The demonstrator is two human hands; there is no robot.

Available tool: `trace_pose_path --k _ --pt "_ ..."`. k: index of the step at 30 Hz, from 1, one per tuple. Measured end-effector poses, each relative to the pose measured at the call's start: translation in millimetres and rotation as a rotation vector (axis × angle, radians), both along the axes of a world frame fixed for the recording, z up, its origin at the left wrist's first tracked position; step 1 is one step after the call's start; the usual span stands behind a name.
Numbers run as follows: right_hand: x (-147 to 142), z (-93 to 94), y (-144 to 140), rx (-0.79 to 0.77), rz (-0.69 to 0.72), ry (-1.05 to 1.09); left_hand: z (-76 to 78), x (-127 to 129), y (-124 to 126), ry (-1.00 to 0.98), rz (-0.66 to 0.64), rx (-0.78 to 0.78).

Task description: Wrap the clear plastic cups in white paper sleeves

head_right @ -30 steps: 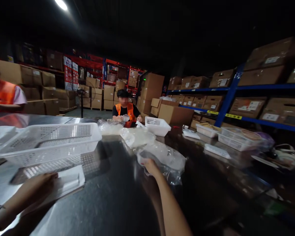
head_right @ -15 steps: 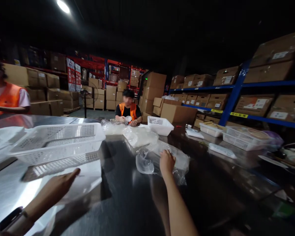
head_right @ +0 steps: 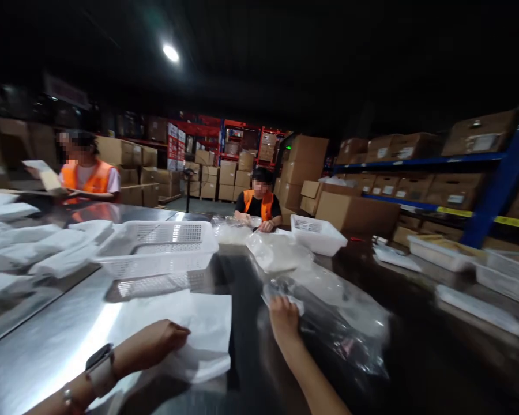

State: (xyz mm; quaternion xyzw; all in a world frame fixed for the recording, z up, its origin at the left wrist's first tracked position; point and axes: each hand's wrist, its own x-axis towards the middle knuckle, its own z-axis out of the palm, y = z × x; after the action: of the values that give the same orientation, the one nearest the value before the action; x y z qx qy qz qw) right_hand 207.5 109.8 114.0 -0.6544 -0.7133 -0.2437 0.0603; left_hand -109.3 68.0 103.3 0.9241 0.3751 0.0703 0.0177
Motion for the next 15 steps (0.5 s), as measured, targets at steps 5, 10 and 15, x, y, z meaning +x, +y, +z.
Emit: trace_pose_path --k 5,10,15 --pt "17.4 -12.1 15.4 0.018 -0.095 -0.022 0.8 6.2 -1.3 0.079 0.126 0.08" --pt "60.8 -27.8 43.9 0.066 -0.025 0.006 0.3 8.1 -4.9 0.134 0.196 0.203" --pt "39.5 -36.2 28.9 0.358 0.446 0.187 0.4 12.9 -3.3 0.11 0.167 0.218"
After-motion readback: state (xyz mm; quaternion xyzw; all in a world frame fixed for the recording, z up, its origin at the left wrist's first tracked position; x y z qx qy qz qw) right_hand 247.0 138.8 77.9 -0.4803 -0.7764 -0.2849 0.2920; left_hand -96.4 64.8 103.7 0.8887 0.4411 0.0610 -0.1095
